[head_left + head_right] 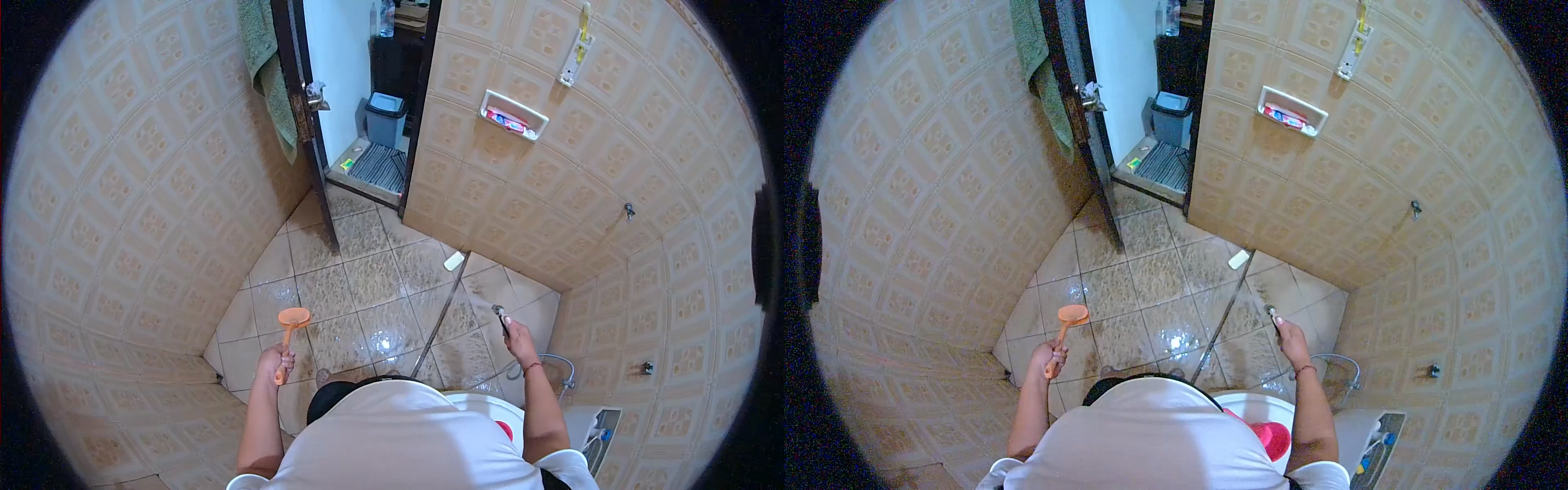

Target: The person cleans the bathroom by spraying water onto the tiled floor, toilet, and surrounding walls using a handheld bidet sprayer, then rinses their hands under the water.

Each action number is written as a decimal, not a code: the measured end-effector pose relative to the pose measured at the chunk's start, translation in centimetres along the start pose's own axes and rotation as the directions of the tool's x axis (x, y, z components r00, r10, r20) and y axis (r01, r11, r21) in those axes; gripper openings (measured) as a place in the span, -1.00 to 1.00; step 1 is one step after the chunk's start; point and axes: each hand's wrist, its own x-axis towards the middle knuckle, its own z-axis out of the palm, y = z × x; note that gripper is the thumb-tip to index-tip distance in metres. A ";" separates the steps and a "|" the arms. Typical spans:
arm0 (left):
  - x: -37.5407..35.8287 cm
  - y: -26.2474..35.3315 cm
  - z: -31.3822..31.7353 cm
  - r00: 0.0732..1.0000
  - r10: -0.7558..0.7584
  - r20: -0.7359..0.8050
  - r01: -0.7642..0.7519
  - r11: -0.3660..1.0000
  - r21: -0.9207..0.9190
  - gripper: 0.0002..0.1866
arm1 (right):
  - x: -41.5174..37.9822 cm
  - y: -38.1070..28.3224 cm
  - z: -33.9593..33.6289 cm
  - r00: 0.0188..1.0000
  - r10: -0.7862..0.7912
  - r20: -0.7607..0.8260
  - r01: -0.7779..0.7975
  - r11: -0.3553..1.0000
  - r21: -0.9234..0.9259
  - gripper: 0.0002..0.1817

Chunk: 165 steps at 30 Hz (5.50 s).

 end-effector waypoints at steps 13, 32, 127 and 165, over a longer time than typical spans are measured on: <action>-0.5 0.1 -0.1 1.000 -0.020 0.020 0.021 1.000 -0.019 -0.92 | 1.7 -3.4 0.0 0.979 -0.144 -0.142 0.154 0.986 0.059 -0.51; -2.1 -0.4 -0.1 1.000 0.010 -0.016 -0.011 0.999 -0.038 -0.93 | 3.5 -5.9 2.6 0.964 -0.258 -0.062 0.261 0.964 0.049 -0.45; 46.5 -5.7 44.9 0.643 -0.339 0.687 -0.761 -0.383 0.524 -0.76 | 20.5 0.2 8.7 0.917 0.003 0.400 0.083 0.977 -0.198 -0.51; 13.4 29.2 33.2 0.449 0.790 0.418 -0.756 0.087 0.648 -0.45 | 15.5 -23.2 17.4 0.482 -0.395 0.782 0.549 0.832 0.082 -0.72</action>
